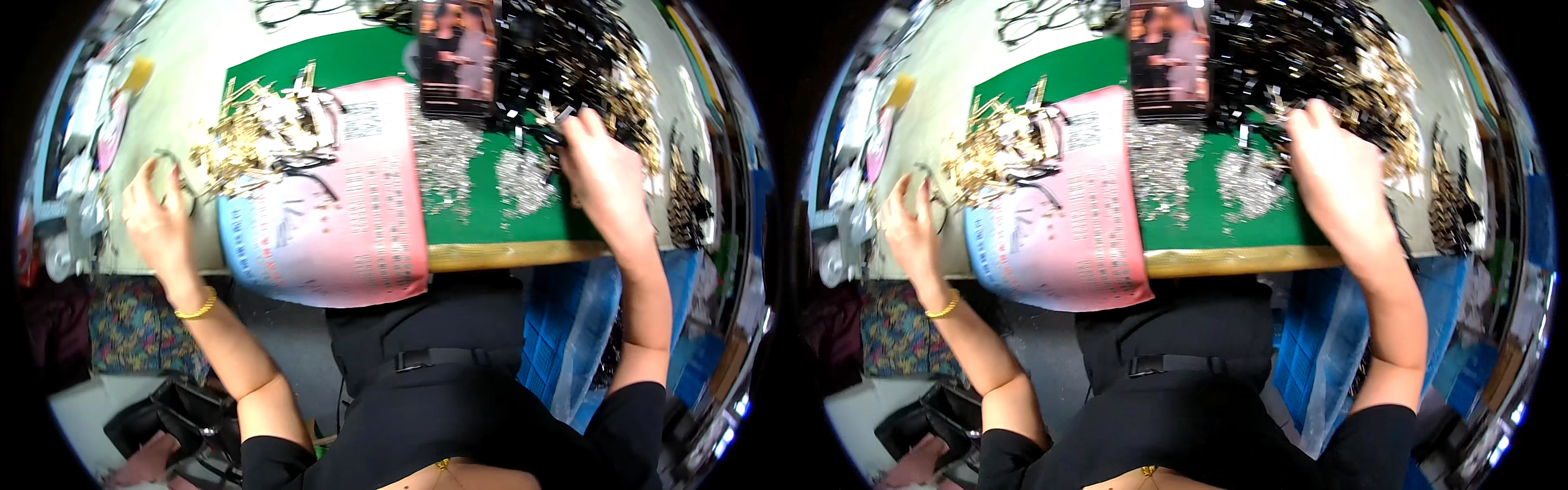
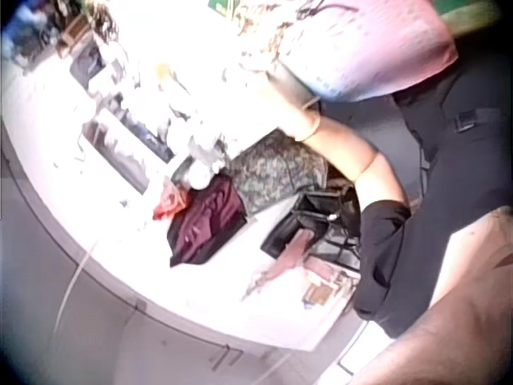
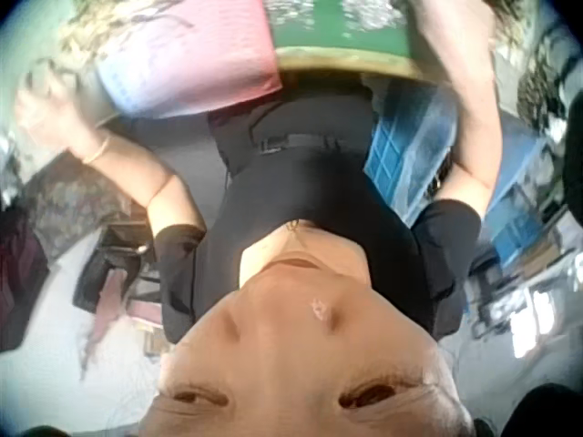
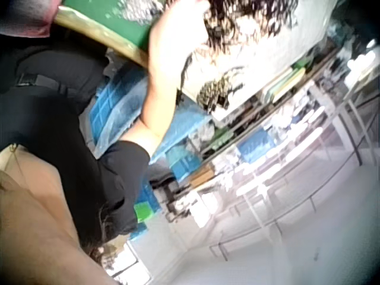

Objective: The person assembles eyeglasses by hand at a workbench. They pick up frames and small metal parts, attach the parts to the frames, and place the assembled glasses on the table. The process is repeated for multiple units.

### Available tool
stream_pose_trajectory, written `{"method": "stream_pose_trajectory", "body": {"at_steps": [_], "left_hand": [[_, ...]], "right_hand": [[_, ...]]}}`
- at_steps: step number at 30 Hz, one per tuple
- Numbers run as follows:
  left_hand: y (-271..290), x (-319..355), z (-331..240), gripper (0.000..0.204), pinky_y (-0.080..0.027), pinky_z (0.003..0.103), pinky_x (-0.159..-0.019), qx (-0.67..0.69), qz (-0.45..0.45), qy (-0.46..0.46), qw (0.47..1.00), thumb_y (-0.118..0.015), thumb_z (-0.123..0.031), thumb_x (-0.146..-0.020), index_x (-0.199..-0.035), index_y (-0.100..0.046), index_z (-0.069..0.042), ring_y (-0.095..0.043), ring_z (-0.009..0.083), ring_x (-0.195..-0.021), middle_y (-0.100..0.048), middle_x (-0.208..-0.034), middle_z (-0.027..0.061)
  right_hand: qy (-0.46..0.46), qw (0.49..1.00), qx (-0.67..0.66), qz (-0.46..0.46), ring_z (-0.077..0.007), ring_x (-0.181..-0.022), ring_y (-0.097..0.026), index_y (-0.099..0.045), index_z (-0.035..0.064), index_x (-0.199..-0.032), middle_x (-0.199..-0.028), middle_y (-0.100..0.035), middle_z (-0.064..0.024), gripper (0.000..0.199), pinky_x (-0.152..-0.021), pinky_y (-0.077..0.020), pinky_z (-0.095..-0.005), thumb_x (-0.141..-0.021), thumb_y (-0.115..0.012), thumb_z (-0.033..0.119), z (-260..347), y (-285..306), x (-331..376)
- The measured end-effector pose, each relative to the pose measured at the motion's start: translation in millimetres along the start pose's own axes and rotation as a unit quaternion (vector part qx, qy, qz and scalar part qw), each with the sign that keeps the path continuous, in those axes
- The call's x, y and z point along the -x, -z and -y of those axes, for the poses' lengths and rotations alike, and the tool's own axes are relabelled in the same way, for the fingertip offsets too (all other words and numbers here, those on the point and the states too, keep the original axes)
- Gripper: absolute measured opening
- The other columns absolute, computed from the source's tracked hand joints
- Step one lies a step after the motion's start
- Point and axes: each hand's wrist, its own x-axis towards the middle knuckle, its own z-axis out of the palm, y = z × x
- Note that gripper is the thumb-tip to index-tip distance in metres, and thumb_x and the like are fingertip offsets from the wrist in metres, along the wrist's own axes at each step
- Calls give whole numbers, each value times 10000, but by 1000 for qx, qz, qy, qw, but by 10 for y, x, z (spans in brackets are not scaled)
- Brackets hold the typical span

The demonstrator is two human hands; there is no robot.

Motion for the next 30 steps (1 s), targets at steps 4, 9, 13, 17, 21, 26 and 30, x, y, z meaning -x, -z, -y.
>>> {"method": "stream_pose_trajectory", "body": {"at_steps": [4, 9, 13, 17, 21, 26, 30], "left_hand": [[249, 28, -777, 88, -519, 348, -732, 325, 175, 22, 929, -709, -61, -901, -980, -700, -24, -672, 277, -826, -693, -926, 133], [99, -114, -805, 91, -496, 335, -685, 333, 220, 56, 915, -712, -76, -901, -979, -708, -28, -628, 229, -734, -643, -873, 99], [-40, -232, -911, 133, -484, 323, -676, 302, 287, -79, 905, -715, -39, -874, -994, -659, -24, -590, 232, -704, -553, -890, 85], [-119, -206, -806, 131, -512, 280, -696, 333, 275, -106, 896, -677, 16, -904, -1020, -635, -26, -645, 175, -771, -637, -955, 69], [-159, -58, -826, 170, -510, 214, -667, 549, 153, 134, 810, -626, 39, -963, -1114, -677, -19, -620, 66, -782, -692, -979, 42], [-32, -9, -821, 98, -468, 202, -644, 408, 151, 54, 899, -703, -40, -946, -1037, -708, -4, -587, 69, -745, -633, -938, 43], [143, 118, -844, 134, -403, 209, -557, 478, 117, 148, 858, -678, -81, -982, -1020, -703, 45, -502, 69, -631, -595, -831, 9]], "right_hand": [[-35, 995, -87, -39, -306, -778, -681, -617, 108, -1025, -1005, -617, -66, 124, -650, -549, -410, -919, -675, 137, -199, 85, -11], [-100, 962, -241, -75, -176, -796, -664, -642, 18, -1109, -894, -668, -81, 173, -694, -513, -309, -942, -658, 61, -319, 392, 181], [-133, 874, -464, 50, -89, -759, -566, -671, 4, -1129, -926, -668, -33, 217, -720, -466, -225, -915, -643, 9, 34, 715, 458], [-146, 801, -563, 141, -64, -718, -554, -682, -6, -1084, -876, -667, -18, 176, -667, -463, -222, -913, -690, 36, 230, 601, 612], [-119, 759, -628, 124, -66, -720, -552, -653, -7, -915, -789, -617, -28, 111, -641, -443, -234, -919, -716, 84, 289, 409, 696], [-65, 733, -655, 172, -90, -756, -566, -663, -26, -1079, -875, -619, -44, 180, -682, -471, -251, -912, -688, 37, 346, 350, 717], [-71, 731, -655, 176, -89, -747, -560, -686, -23, -1100, -871, -621, -39, 193, -672, -461, -245, -916, -674, 32, 369, 341, 709]]}}
